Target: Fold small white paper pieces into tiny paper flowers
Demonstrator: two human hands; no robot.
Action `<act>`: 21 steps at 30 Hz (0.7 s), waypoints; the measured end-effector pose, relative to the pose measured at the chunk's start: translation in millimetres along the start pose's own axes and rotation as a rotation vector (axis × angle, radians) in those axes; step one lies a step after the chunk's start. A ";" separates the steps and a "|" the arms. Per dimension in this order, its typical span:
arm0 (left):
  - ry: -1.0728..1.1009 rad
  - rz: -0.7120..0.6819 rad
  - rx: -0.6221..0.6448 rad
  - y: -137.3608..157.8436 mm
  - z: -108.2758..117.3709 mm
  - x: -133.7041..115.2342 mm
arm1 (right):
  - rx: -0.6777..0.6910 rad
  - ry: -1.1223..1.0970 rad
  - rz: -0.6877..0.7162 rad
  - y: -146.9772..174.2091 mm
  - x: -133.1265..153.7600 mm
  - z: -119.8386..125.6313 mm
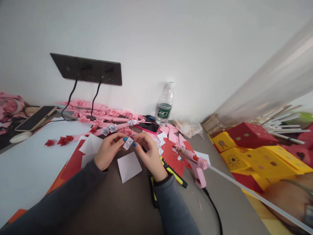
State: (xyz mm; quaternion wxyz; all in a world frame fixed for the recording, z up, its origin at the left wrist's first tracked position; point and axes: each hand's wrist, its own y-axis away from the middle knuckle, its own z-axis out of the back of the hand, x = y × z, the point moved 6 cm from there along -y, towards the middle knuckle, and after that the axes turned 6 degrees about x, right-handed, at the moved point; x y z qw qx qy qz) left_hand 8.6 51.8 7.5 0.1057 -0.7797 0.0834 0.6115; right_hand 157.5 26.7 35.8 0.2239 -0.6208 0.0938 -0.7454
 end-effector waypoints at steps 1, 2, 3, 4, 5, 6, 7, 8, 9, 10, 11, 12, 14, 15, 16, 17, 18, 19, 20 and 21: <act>0.011 0.001 -0.008 -0.1 0.7 -0.2 | 0.016 0.008 0.011 -0.2 0.8 -0.9; 0.024 0.004 -0.015 -0.2 1.2 -0.6 | 0.030 0.018 0.017 -0.5 1.1 -1.8; 0.039 0.008 -0.021 -0.3 1.4 -1.1 | 0.036 0.028 0.017 -1.0 0.8 -2.2; 0.057 0.016 -0.026 -0.4 1.4 -1.6 | 0.035 0.031 0.010 -1.4 -0.2 -2.4; 0.076 0.025 -0.029 -0.4 1.2 -2.0 | 0.030 0.027 -0.001 -1.8 -1.5 -2.4; 0.095 0.037 -0.031 -0.4 0.9 -2.1 | 0.024 0.017 -0.012 -2.1 -3.0 -2.3; 0.116 0.049 -0.032 -0.4 0.5 -1.9 | 0.018 0.008 -0.020 -2.3 -4.2 -2.2; 0.137 0.060 -0.031 -0.5 -0.1 -1.6 | 0.014 0.003 -0.025 -2.4 -5.1 -2.1; 0.154 0.069 -0.028 -0.5 -0.7 -1.1 | 0.009 0.003 -0.026 -2.4 -5.4 -2.0; 0.165 0.073 -0.026 -0.6 -1.1 -0.6 | 0.007 0.006 -0.026 -2.4 -5.3 -1.8; 0.168 0.075 -0.025 -0.8 -1.2 0.0 | 0.006 0.011 -0.024 -2.3 -4.9 -1.8; 0.164 0.074 -0.027 -0.9 -1.0 0.7 | 0.008 0.017 -0.022 -2.2 -4.1 -1.9; 0.141 0.069 -0.032 -1.3 0.2 2.2 | 0.012 0.032 -0.016 -1.9 -2.3 -2.2; 0.125 0.067 -0.032 -1.5 1.0 3.0 | 0.009 0.046 -0.013 -1.8 -1.6 -2.3; 0.110 0.063 -0.030 -1.7 1.7 3.6 | 0.003 0.065 -0.013 -1.7 -1.2 -2.3; 0.093 0.057 -0.028 -2.0 2.5 4.0 | -0.005 0.088 -0.015 -1.6 -1.3 -2.2; 0.078 0.050 -0.027 -2.3 3.3 4.1 | -0.012 0.112 -0.019 -1.5 -1.8 -2.2; 0.067 0.044 -0.029 -2.6 4.2 4.1 | -0.019 0.137 -0.024 -1.5 -2.6 -2.2; 0.062 0.038 -0.033 -2.9 5.0 3.8 | -0.022 0.158 -0.027 -1.5 -3.5 -2.3; 0.062 0.035 -0.037 -3.2 5.7 3.5 | -0.024 0.174 -0.026 -1.4 -4.2 -2.4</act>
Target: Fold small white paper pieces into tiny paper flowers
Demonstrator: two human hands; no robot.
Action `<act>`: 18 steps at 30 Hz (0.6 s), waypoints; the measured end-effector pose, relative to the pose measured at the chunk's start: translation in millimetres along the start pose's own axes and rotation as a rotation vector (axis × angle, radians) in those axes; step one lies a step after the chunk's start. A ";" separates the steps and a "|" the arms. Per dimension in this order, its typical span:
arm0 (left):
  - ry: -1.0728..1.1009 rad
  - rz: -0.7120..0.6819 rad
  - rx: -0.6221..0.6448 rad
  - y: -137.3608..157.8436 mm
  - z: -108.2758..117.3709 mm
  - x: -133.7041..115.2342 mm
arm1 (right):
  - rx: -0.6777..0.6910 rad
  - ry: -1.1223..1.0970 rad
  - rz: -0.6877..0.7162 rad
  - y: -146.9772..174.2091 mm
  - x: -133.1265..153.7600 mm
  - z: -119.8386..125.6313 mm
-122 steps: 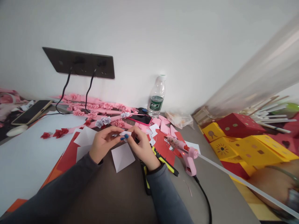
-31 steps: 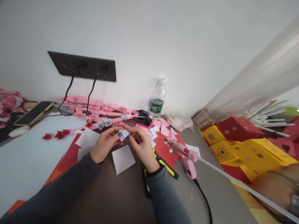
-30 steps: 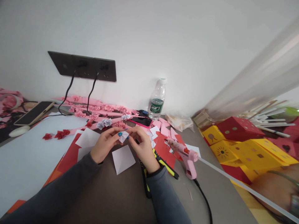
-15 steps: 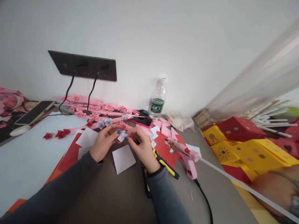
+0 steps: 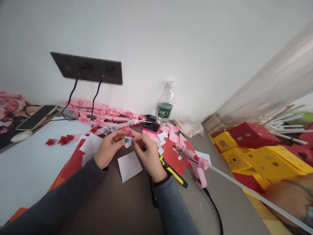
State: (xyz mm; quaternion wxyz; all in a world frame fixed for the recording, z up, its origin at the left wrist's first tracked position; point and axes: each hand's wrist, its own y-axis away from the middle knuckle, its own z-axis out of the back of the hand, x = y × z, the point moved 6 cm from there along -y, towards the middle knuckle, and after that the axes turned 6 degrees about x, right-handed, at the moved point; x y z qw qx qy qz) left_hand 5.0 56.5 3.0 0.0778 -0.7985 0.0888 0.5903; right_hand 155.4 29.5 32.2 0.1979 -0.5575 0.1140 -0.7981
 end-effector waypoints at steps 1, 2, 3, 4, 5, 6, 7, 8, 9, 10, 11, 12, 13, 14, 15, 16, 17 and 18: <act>0.005 0.001 -0.001 -0.3 0.3 -0.4 | -0.002 0.012 0.005 0.0 -0.3 -0.2; 0.012 0.004 -0.002 -0.5 0.5 -0.8 | -0.003 0.022 0.015 0.0 0.0 -0.2; 0.019 0.010 -0.001 -0.7 0.5 -1.2 | -0.002 0.030 0.031 -0.1 0.9 -0.3; 0.024 0.017 0.001 -0.8 0.4 -1.5 | 0.002 0.038 0.051 -0.2 2.5 -0.4; 0.027 0.025 0.004 -0.8 0.3 -1.7 | 0.006 0.046 0.073 -0.2 4.5 -0.5; 0.027 0.032 0.006 -0.8 0.3 -1.9 | 0.008 0.056 0.097 -0.3 6.9 -0.4; 0.024 0.035 0.007 -0.8 0.4 -2.0 | 0.010 0.069 0.121 -0.3 9.4 -0.4; 0.019 0.035 0.010 -0.8 0.5 -2.1 | 0.010 0.084 0.143 -0.4 11.8 -0.2; 0.010 0.032 0.013 -0.9 0.6 -2.2 | 0.008 0.099 0.163 -0.3 13.8 -0.1; -0.001 0.027 0.017 -1.0 0.8 -2.3 | 0.004 0.113 0.181 -0.3 15.4 0.1; -0.014 0.021 0.021 -1.1 0.9 -2.3 | 0.004 0.124 0.195 -0.3 16.4 0.2; -0.026 0.015 0.023 -1.2 1.2 -2.3 | 0.005 0.131 0.203 -0.3 16.8 0.1; -0.038 0.010 0.024 -1.3 1.5 -2.3 | 0.008 0.134 0.206 -0.3 16.6 0.0; -0.048 0.006 0.023 -1.4 1.8 -2.3 | 0.012 0.134 0.205 -0.4 16.1 -0.2; -0.058 0.001 0.023 -1.5 2.1 -2.5 | 0.017 0.133 0.201 -0.5 15.4 -0.3; -0.066 -0.006 0.023 -1.5 2.2 -2.9 | 0.020 0.130 0.195 -0.6 14.5 -0.4; -0.073 -0.014 0.024 -1.6 2.2 -3.4 | 0.023 0.124 0.188 -0.8 13.7 -0.4; -0.080 -0.023 0.027 -1.6 2.1 -3.9 | 0.024 0.115 0.182 -0.9 13.1 -0.4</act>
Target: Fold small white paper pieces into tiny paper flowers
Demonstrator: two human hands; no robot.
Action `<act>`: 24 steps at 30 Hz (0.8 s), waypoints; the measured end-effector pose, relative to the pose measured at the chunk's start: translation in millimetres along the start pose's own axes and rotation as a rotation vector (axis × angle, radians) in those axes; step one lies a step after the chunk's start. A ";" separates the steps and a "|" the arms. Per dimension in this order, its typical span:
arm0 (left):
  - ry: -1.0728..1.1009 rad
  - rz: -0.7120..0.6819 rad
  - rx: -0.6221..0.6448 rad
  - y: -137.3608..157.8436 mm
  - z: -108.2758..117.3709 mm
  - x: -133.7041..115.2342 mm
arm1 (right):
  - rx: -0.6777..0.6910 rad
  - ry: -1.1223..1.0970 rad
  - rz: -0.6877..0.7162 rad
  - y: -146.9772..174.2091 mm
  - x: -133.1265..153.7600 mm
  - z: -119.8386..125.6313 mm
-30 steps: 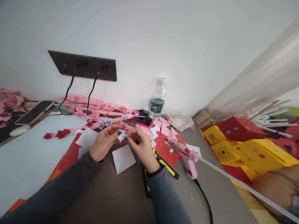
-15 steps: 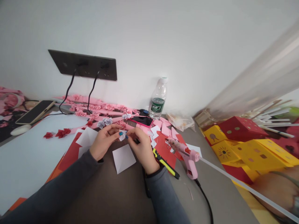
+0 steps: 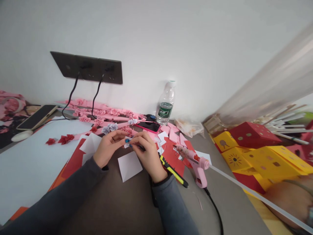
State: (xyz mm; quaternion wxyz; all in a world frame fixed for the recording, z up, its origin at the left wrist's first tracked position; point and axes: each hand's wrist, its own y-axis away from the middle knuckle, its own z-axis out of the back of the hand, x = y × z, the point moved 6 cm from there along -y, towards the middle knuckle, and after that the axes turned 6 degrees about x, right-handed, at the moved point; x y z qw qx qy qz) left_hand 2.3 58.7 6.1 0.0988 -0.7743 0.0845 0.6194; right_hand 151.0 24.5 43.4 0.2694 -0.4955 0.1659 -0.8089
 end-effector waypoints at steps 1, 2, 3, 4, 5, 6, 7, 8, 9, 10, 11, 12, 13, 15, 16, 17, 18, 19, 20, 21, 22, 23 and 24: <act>-0.005 -0.008 0.003 0.0 -0.1 -0.5 | 0.001 -0.011 -0.007 0.0 -0.7 0.0; -0.010 -0.016 0.004 0.0 -0.2 -0.9 | 0.001 -0.023 -0.015 -0.1 -1.3 -0.1; -0.014 -0.024 0.005 0.0 -0.2 -1.2 | 0.002 -0.036 -0.025 -0.2 -2.0 -0.1; -0.017 -0.030 0.006 0.1 -0.2 -1.5 | 0.004 -0.050 -0.036 -0.3 -2.6 -0.2; -0.021 -0.036 0.008 0.3 -0.3 -1.7 | 0.006 -0.064 -0.046 -0.4 -3.2 -0.3; -0.023 -0.041 0.012 0.5 -0.5 -1.9 | 0.007 -0.078 -0.055 -0.6 -3.6 -0.2; -0.024 -0.042 0.017 0.8 -0.8 -2.0 | 0.006 -0.091 -0.062 -0.7 -3.9 0.0; -0.025 -0.040 0.024 1.1 -1.3 -2.0 | 0.004 -0.102 -0.068 -0.8 -4.1 0.3; -0.027 -0.037 0.029 1.4 -1.7 -2.0 | 0.000 -0.112 -0.072 -0.8 -4.4 0.8; -0.030 -0.036 0.033 1.7 -2.2 -2.3 | -0.004 -0.122 -0.076 -0.8 -4.7 1.2; -0.034 -0.037 0.037 2.0 -2.6 -2.9 | -0.010 -0.133 -0.079 -0.6 -5.1 1.8; -0.040 -0.042 0.041 2.1 -3.0 -3.6 | -0.016 -0.143 -0.082 -0.4 -5.6 2.2; -0.049 -0.048 0.048 2.2 -3.5 -4.3 | -0.022 -0.153 -0.086 -0.2 -6.3 2.6; -0.070 -0.062 0.062 2.1 -4.4 -5.4 | -0.032 -0.161 -0.097 0.2 -7.8 2.9; -0.082 -0.068 0.068 2.0 -4.6 -5.5 | -0.038 -0.158 -0.101 0.4 -8.5 3.0; -0.096 -0.074 0.072 1.9 -4.7 -5.6 | -0.042 -0.152 -0.104 0.5 -9.1 3.0; -0.111 -0.081 0.073 1.8 -4.7 -5.7 | -0.044 -0.144 -0.107 0.6 -9.6 2.8; -0.127 -0.087 0.074 1.9 -4.7 -5.8 | -0.046 -0.134 -0.109 0.7 -10.1 2.5; -0.143 -0.092 0.075 2.0 -4.8 -6.1 | -0.047 -0.123 -0.112 0.7 -10.4 2.2; -0.158 -0.097 0.076 2.3 -5.1 -6.5 | -0.046 -0.113 -0.118 0.8 -10.9 1.8; -0.171 -0.099 0.076 2.6 -5.6 -7.1 | -0.045 -0.105 -0.124 0.8 -11.3 1.4; -0.179 -0.100 0.077 3.0 -6.1 -7.7 | -0.044 -0.098 -0.128 0.9 -11.6 1.1; -0.182 -0.100 0.076 3.3 -6.7 -8.3 | -0.043 -0.091 -0.131 1.0 -11.8 0.9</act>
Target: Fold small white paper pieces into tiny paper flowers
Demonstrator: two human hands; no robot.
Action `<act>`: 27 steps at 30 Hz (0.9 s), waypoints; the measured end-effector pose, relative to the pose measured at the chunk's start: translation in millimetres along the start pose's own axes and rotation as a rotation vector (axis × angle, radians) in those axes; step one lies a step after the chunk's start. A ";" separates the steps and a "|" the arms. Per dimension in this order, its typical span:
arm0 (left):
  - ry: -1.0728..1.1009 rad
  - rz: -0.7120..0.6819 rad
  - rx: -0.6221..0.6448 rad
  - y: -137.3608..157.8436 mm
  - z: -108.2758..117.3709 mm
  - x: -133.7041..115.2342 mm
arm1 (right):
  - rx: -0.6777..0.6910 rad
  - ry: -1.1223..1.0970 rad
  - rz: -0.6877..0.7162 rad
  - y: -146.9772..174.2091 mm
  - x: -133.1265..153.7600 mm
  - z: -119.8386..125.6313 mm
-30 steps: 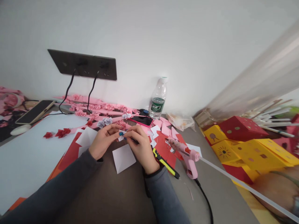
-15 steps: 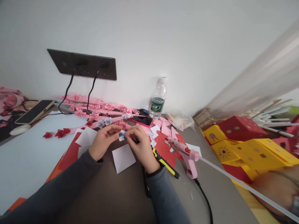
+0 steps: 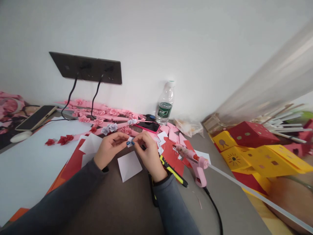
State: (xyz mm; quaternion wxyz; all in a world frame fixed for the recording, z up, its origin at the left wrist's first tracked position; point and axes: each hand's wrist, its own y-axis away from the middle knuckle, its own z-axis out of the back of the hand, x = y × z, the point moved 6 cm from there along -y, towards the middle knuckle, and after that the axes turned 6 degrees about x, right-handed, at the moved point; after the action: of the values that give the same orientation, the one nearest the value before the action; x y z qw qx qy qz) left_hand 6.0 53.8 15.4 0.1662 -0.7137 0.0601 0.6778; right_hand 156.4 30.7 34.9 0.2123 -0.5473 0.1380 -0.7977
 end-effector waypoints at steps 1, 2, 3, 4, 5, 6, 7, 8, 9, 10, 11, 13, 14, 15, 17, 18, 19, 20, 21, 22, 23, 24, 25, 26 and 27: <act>0.003 0.003 -0.002 0.2 -0.5 -0.6 | 0.001 0.004 -0.003 0.1 -0.2 -0.1; 0.011 0.010 -0.004 0.4 -1.2 -0.9 | 0.002 0.005 -0.008 0.2 -0.5 -0.2; 0.023 0.023 -0.002 0.6 -2.2 -0.7 | 0.003 0.004 -0.012 0.3 -0.8 -0.2; 0.039 0.038 0.003 0.8 -3.4 -0.2 | 0.005 -0.001 -0.015 0.5 -1.1 -0.3; 0.060 0.057 0.012 1.0 -4.9 0.8 | 0.007 -0.009 -0.018 0.7 -1.4 -0.4; 0.084 0.079 0.023 1.3 -6.3 2.0 | 0.006 -0.020 -0.022 0.9 -1.9 -0.4; 0.110 0.101 0.031 1.6 -7.5 3.4 | 0.003 -0.034 -0.025 1.1 -2.5 -0.3; 0.136 0.122 0.036 2.0 -8.2 4.7 | -0.003 -0.050 -0.028 1.4 -3.3 -0.2; 0.159 0.138 0.037 2.3 -8.4 5.9 | -0.007 -0.067 -0.033 1.6 -4.3 -0.4; 0.175 0.150 0.036 2.6 -8.4 6.7 | -0.007 -0.086 -0.041 1.8 -5.5 -0.8; 0.184 0.155 0.037 2.6 -8.3 7.1 | -0.002 -0.106 -0.050 1.9 -6.7 -1.6; 0.179 0.139 0.053 2.4 -8.8 6.3 | 0.014 -0.141 -0.065 2.1 -8.5 -3.2; 0.168 0.123 0.069 2.1 -9.6 5.3 | 0.019 -0.154 -0.069 2.1 -8.8 -3.7; 0.155 0.105 0.083 2.0 -10.5 4.2 | 0.021 -0.165 -0.072 2.2 -8.8 -3.8; 0.121 0.078 0.094 2.0 -11.8 2.3 | 0.017 -0.185 -0.073 2.3 -7.9 -3.2; 0.102 0.074 0.088 2.1 -11.8 1.8 | 0.013 -0.196 -0.072 2.4 -7.3 -2.7; 0.083 0.077 0.082 2.4 -11.8 1.6 | 0.010 -0.206 -0.071 2.5 -6.7 -2.3; 0.066 0.087 0.080 2.6 -11.9 1.8 | 0.007 -0.215 -0.070 2.7 -6.2 -1.9; 0.053 0.100 0.085 2.9 -12.4 2.0 | 0.006 -0.222 -0.069 2.8 -5.7 -1.6; 0.047 0.116 0.097 3.1 -13.2 2.3 | 0.009 -0.226 -0.067 2.9 -5.3 -1.7; 0.048 0.132 0.111 3.2 -14.0 2.6 | 0.016 -0.230 -0.066 3.0 -5.0 -2.0; 0.051 0.145 0.124 3.3 -14.7 2.7 | 0.023 -0.232 -0.067 3.0 -5.0 -2.4; 0.055 0.152 0.132 3.3 -15.2 2.5 | 0.029 -0.236 -0.069 3.1 -5.2 -2.8; 0.057 0.154 0.136 3.2 -15.3 2.1 | 0.031 -0.241 -0.072 3.1 -5.5 -2.9; 0.056 0.153 0.139 3.0 -15.3 1.7 | 0.031 -0.248 -0.074 3.2 -6.0 -3.0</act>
State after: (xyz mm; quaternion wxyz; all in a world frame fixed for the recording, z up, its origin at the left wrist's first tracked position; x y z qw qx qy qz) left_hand 19.7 46.3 13.7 0.1614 -0.7125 0.1657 0.6624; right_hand 156.1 30.8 27.4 0.2066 -0.6432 0.0778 -0.7332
